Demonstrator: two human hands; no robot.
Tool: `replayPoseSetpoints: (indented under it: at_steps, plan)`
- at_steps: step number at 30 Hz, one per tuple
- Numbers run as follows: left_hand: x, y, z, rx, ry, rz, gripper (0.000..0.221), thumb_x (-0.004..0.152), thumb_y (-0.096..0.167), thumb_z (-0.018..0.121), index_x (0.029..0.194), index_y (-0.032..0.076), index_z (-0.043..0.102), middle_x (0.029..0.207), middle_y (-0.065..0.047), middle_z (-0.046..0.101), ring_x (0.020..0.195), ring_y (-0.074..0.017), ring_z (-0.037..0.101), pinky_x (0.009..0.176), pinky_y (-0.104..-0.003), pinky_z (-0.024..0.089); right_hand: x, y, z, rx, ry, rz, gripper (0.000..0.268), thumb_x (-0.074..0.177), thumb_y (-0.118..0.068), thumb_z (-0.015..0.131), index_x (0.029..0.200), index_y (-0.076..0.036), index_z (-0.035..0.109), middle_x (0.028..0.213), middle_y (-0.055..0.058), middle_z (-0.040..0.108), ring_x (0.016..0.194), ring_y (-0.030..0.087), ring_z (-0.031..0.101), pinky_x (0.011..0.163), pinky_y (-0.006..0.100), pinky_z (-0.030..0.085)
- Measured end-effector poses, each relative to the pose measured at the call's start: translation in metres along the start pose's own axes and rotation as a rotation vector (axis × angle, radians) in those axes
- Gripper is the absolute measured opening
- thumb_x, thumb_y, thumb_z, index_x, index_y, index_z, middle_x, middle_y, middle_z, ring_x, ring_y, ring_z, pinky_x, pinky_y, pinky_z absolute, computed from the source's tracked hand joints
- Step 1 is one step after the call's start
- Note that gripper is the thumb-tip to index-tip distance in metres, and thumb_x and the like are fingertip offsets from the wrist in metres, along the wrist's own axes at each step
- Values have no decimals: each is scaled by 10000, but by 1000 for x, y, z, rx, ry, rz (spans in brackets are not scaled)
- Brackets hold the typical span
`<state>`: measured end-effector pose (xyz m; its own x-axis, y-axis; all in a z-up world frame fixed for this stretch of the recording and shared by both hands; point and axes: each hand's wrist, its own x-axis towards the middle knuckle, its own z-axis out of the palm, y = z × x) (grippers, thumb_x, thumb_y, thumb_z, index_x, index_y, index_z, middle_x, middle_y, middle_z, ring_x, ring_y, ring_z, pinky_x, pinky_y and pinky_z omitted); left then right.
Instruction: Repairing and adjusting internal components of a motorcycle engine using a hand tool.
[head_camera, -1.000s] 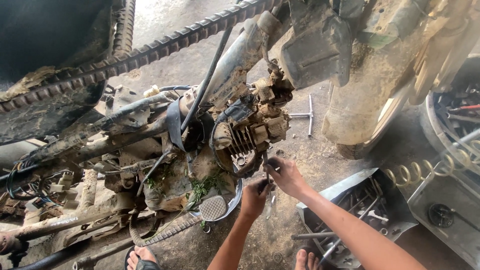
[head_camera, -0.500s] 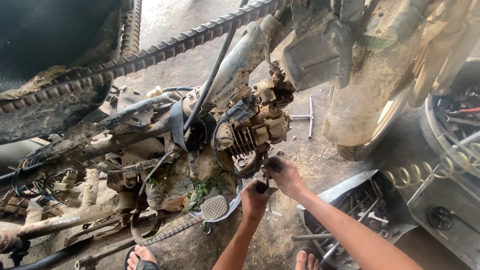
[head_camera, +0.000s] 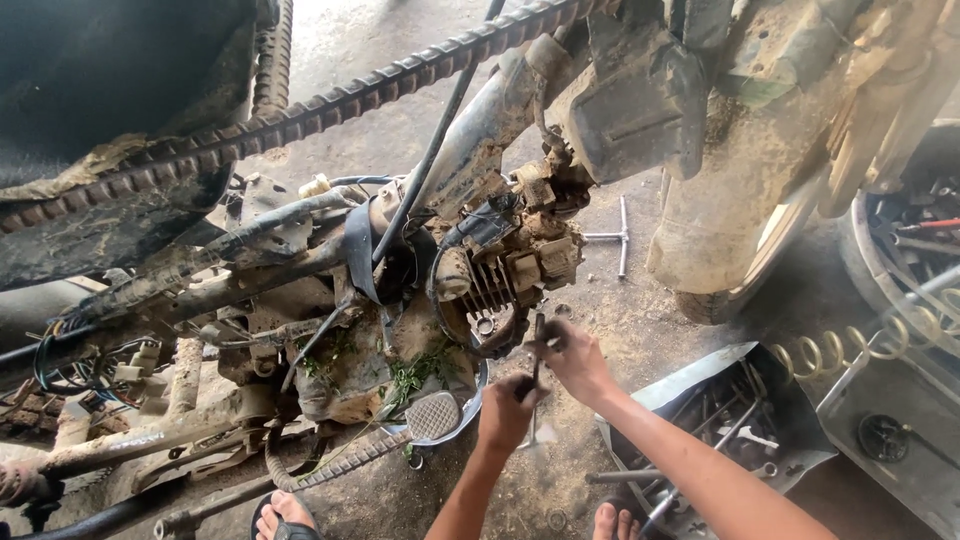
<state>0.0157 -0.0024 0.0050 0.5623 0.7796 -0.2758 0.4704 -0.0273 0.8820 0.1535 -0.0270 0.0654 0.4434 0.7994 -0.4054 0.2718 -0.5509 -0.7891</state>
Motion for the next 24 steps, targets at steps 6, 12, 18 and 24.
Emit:
replayPoseSetpoints:
  at_steps: [6, 12, 18, 24]
  plan:
    - [-21, -6, -1, -83, -315, 136, 103, 827, 13, 565, 731, -15, 592, 676, -87, 650, 499, -95, 626, 415, -112, 543, 19, 3, 2, 0, 344, -418, 225, 810, -182, 615, 991, -63, 555, 843, 94, 665, 689, 184, 662, 607, 226, 590]
    - [-38, -3, 6, 24, -336, -395, 122, 847, 121, 585, 947, 63, 623, 843, -52, 668, 673, -77, 631, 646, -129, 577, 19, -34, 5, -92, 348, -29, 190, 839, -179, 592, 863, 9, 574, 700, 114, 631, 543, 161, 586, 382, 192, 467]
    - [-43, -14, 4, -46, -331, -527, 150, 851, 166, 602, 958, 61, 618, 815, -55, 667, 599, -112, 654, 556, -184, 596, 5, -65, -5, 223, 293, 234, 179, 797, -71, 637, 957, -13, 583, 856, 123, 659, 685, 192, 653, 538, 208, 582]
    - [-45, -35, 9, 56, -348, -546, 137, 846, 166, 607, 966, 100, 615, 832, -27, 674, 632, -76, 655, 581, -136, 579, 5, -54, -4, 553, 225, 291, 65, 827, 37, 579, 889, 54, 585, 836, 170, 659, 601, 179, 593, 461, 193, 493]
